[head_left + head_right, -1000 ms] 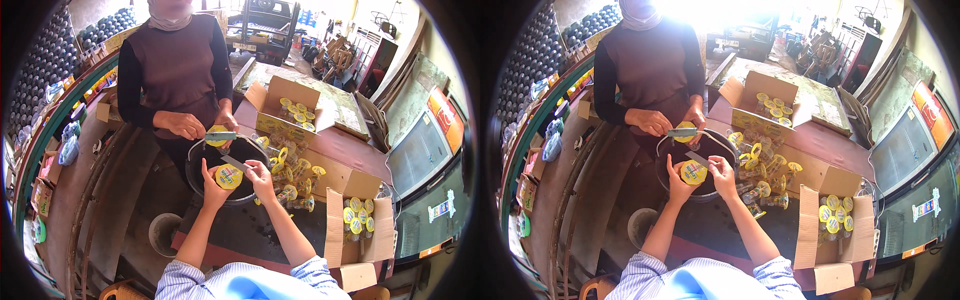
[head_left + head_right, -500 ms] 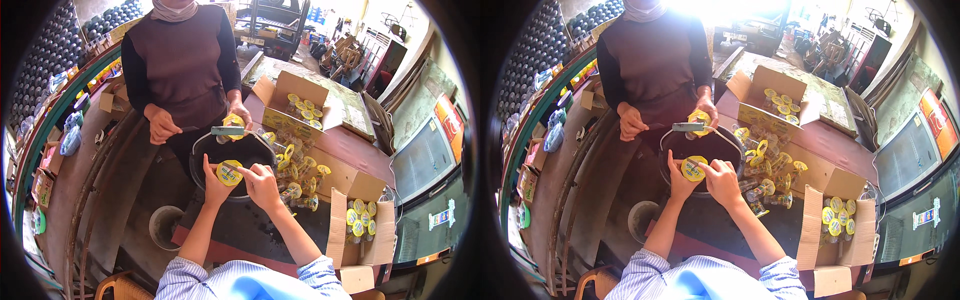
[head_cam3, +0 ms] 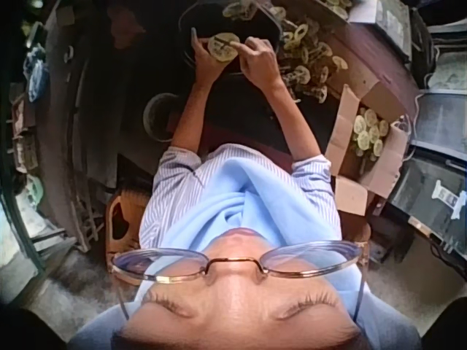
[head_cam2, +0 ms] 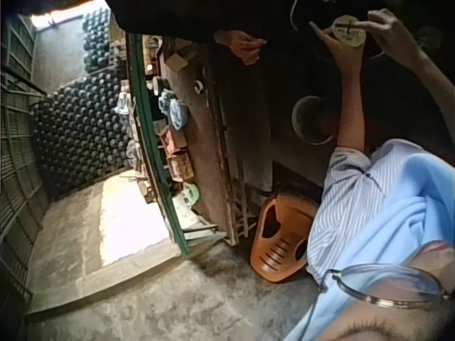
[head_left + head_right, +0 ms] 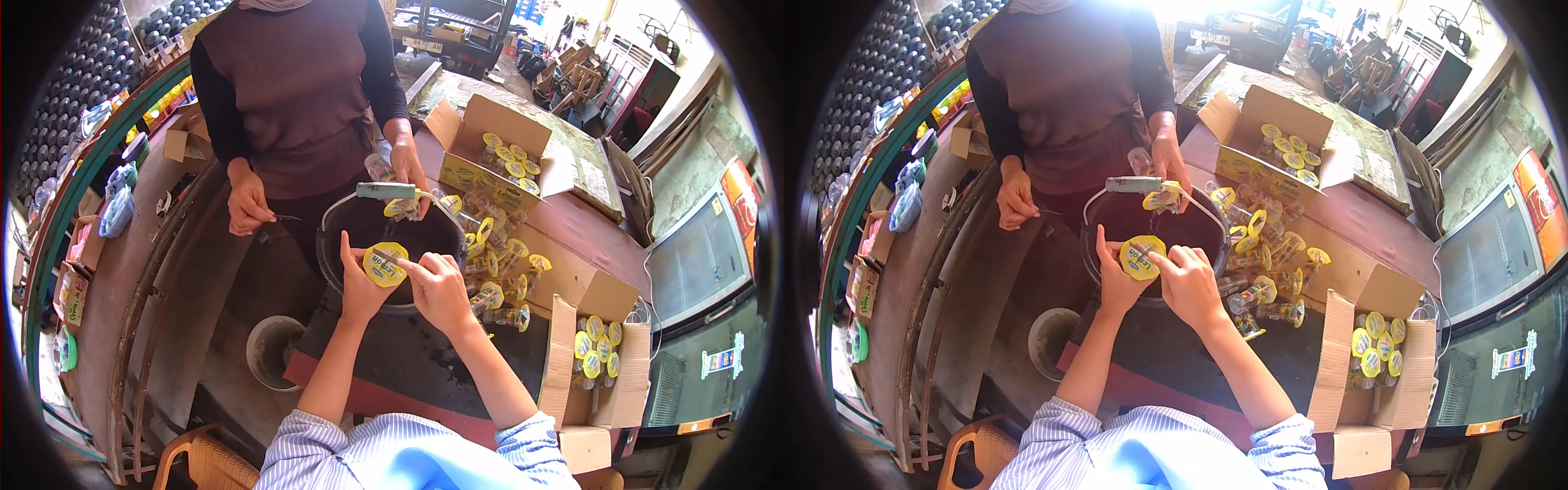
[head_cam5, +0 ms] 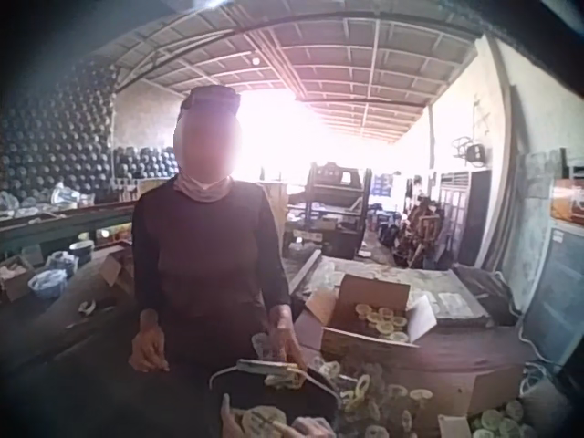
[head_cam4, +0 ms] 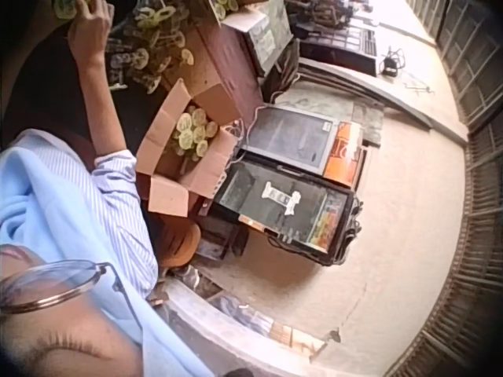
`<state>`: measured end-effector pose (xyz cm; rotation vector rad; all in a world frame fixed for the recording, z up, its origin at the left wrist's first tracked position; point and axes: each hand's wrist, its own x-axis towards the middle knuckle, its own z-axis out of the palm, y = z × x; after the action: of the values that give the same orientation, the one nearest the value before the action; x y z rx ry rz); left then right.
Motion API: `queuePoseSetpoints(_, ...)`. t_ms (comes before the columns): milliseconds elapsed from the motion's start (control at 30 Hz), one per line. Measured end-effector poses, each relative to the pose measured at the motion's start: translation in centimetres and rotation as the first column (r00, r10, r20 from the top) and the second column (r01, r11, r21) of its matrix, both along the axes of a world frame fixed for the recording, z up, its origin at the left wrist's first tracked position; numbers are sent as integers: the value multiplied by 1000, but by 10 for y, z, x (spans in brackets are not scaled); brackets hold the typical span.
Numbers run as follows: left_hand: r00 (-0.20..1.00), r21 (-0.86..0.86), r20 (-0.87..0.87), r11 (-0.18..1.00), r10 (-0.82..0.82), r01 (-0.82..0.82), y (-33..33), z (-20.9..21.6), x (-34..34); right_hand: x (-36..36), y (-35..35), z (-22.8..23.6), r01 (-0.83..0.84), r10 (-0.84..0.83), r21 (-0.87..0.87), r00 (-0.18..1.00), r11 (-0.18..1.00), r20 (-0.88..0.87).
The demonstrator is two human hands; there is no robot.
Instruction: The person repeatedly picks up small yellow-lidded plastic containers from a cardboard box and pours their contents into a black bucket held by another person. The person uses a knife to scrape the inside of the containers to ensure all contents are emptied before placing the empty containers back into the box.
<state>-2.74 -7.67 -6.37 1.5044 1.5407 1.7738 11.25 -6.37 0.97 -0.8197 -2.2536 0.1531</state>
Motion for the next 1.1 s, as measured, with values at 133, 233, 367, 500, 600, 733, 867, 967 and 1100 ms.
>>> queuePoseSetpoints(133, 1000, -6, 1, 1000, 11, -11, 1, 1, 1, 1, 3, 2, -8, 7, 6, 1000, 1000, 28)
queuePoseSetpoints(233, 1000, -5, 10, 1000, 8, -8, 1, 1, 1, 1, 2, 2, -7, 7, -5, 999, 1000, 36)
queuePoseSetpoints(367, 1000, 4, -12, 1000, 18, -18, 1, 2, 1, 1, 3, 2, -5, 5, -10, 999, 1000, 44)
queuePoseSetpoints(500, 1000, 10, -12, 1000, 15, -15, -1, 2, 1, 0, 0, -2, -5, 5, -10, 998, 1000, 57)
queuePoseSetpoints(600, 1000, 4, -7, 1000, 3, -3, -1, 3, 2, 0, 1, -4, 2, -2, -6, 998, 1000, 58)
queuePoseSetpoints(733, 1000, 15, -1, 1000, -8, 8, -2, 4, 1, -1, 0, -4, 7, -4, -34, 995, 999, 100)
queuePoseSetpoints(867, 1000, -8, -13, 1000, -20, 19, -2, 3, 2, 0, -1, 0, 19, -11, -59, 991, 998, 134)
queuePoseSetpoints(967, 999, -9, -20, 999, -33, 33, -1, 2, 2, -1, 2, 2, 17, -11, -39, 990, 999, 141)
queuePoseSetpoints(1100, 999, -21, -28, 999, -31, 30, -3, 4, 3, -3, 5, -3, -17, 16, 6, 991, 1000, 131)
